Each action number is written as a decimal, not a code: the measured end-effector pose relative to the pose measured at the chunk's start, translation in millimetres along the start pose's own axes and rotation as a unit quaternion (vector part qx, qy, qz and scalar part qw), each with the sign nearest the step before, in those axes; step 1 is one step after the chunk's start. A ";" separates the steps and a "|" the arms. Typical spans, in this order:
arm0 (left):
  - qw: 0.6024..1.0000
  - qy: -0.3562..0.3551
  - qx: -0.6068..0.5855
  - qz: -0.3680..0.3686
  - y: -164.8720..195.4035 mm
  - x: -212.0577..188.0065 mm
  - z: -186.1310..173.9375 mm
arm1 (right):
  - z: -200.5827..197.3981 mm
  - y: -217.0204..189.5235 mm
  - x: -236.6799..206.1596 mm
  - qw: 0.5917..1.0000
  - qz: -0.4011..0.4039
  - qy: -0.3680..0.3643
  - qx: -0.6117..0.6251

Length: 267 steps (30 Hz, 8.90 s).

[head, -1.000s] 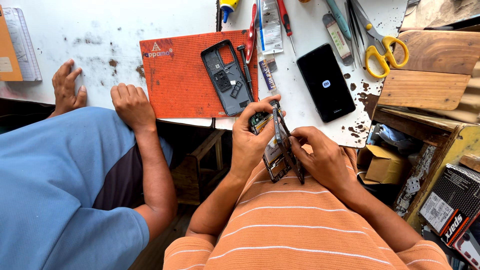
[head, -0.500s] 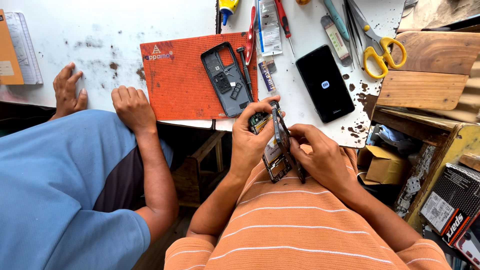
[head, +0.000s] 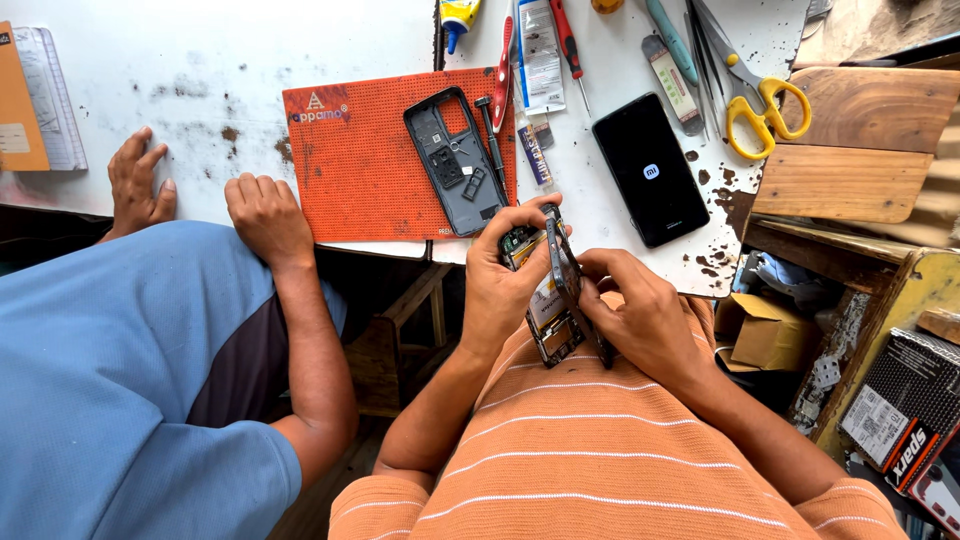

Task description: The person disassembles a smartphone, removes the back cover and battery, and uses tweezers to adjust internal components. They then reassemble the phone by reattaching the back cover and battery.

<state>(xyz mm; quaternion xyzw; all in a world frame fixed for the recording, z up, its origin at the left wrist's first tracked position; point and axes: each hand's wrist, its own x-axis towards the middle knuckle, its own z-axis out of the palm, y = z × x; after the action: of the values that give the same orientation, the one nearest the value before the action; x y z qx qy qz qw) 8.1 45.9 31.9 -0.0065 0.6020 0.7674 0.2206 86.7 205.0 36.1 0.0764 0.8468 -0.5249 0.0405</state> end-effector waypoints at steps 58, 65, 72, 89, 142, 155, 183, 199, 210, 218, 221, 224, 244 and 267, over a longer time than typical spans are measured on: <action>0.976 -0.010 -0.219 -0.015 -7.2 -10.1 2.0 | 0.2 -8.4 13.6 0.990 0.125 -0.061 0.029; 0.978 -0.001 -0.204 -0.030 -6.7 -9.1 1.4 | -4.5 -10.6 13.2 0.985 0.147 -0.085 0.041; 0.974 0.004 -0.225 -0.033 -2.8 -8.2 0.4 | -5.3 -8.8 13.2 0.983 0.150 -0.094 0.058; 0.965 0.052 -0.253 0.032 0.5 -0.9 -4.1 | -1.7 27.6 6.4 0.936 0.221 -0.133 0.238; 0.964 -0.188 -0.169 -0.087 11.0 -3.4 -14.7 | -24.4 42.5 33.3 0.932 0.130 -0.080 0.330; 0.973 -0.062 0.198 -0.100 40.9 -52.3 -26.3 | -34.2 86.6 -25.8 0.826 0.123 -0.031 0.550; 0.937 -0.133 0.321 0.030 48.8 -88.1 -12.2 | -56.8 -24.6 3.7 0.918 -0.347 -0.171 -0.086; 0.945 -0.127 0.299 0.027 54.4 -95.4 -13.0 | -53.3 -22.9 -9.4 0.952 -0.261 -0.141 -0.070; 0.961 -0.126 0.240 -0.064 56.4 -96.1 -13.3 | -57.5 -25.8 -12.1 0.974 -0.125 -0.187 -0.012; 0.969 -0.043 0.204 -0.135 61.5 -107.6 -18.6 | -54.7 -26.3 -11.8 0.975 -0.116 -0.191 -0.013; 0.970 -0.027 0.193 -0.145 59.1 -108.7 -16.5 | -54.3 -25.9 -11.8 0.973 -0.113 -0.201 -0.005; 0.954 -0.029 0.199 -0.220 60.8 -107.1 -16.9 | -54.5 -26.0 -12.1 0.973 -0.108 -0.203 -0.008; 0.973 -0.073 0.157 -0.151 46.2 -98.5 -11.8 | -53.7 -11.3 -11.4 0.937 -0.303 -0.160 -0.073; 0.977 -0.089 0.145 -0.130 41.9 -95.7 -14.6 | -59.1 -2.8 -6.5 0.951 -0.260 -0.165 -0.030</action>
<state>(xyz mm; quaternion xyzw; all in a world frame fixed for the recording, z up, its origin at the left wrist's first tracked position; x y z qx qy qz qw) 76.3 -6.7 92.9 0.0160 0.6789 0.6341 0.3697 93.3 256.1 65.9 -0.2353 0.8342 -0.4967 0.0445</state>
